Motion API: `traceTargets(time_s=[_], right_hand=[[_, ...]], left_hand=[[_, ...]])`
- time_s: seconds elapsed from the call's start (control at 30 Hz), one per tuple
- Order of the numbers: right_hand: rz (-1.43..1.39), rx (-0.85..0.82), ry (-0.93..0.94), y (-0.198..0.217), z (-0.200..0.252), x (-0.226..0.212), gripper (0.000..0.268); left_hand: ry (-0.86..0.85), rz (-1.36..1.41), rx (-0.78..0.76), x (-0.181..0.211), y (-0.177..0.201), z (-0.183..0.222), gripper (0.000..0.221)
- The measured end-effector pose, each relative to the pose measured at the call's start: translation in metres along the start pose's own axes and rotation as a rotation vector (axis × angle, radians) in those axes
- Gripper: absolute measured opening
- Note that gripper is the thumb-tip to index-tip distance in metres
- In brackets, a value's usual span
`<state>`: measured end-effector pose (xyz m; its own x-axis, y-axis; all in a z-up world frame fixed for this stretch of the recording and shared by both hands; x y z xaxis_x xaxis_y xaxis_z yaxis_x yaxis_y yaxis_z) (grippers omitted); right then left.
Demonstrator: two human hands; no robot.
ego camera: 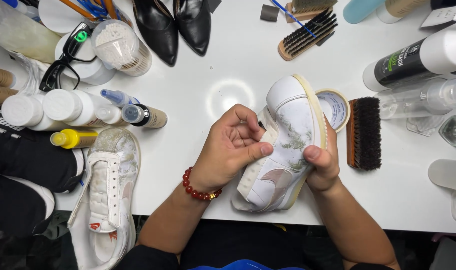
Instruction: Applying masking tape to the edges of sneakers to prepare them for repair or painting.
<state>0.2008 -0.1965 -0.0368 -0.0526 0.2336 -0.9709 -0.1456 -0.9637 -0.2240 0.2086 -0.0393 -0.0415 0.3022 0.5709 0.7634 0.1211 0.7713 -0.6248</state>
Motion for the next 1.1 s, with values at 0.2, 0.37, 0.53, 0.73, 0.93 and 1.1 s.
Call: traceTargets(time_s=[0.2,0.37,0.53,0.73,0.93,1.1], right_hand=[[-0.060,-0.004,-0.031,0.005,0.003,0.003,0.104],[-0.055,-0.014,-0.030,0.001,0.003,0.004,0.106],[-0.049,0.004,-0.018,0.000,0.003,0.002,0.109],[-0.035,-0.002,-0.014,0.004,-0.001,-0.004,0.106],[-0.109,0.015,-0.021,0.010,-0.004,-0.007,0.097],[-0.150,-0.004,-0.048,0.011,-0.005,-0.005,0.093]], left_hand=[[0.087,0.025,0.012,0.003,-0.004,0.004,0.025],[0.011,-0.005,0.035,-0.002,0.001,0.006,0.029],[-0.047,-0.060,0.064,0.002,0.000,0.006,0.034],[-0.033,-0.093,-0.001,0.003,-0.007,0.008,0.033],[0.041,-0.094,-0.015,-0.001,-0.015,0.009,0.040],[-0.135,-0.212,0.014,0.007,-0.018,0.016,0.036]])
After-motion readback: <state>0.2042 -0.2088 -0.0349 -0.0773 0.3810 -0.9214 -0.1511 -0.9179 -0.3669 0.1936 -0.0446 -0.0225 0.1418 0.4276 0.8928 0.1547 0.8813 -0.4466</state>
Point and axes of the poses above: each hand's wrist, its own z-axis away from the middle knuckle, its own y-axis out of the back of the hand, x = y × z, the point moved 9 cm from there along -z, towards the middle knuckle, and after that the axes turned 13 degrees about x, right-handed, at the moved point
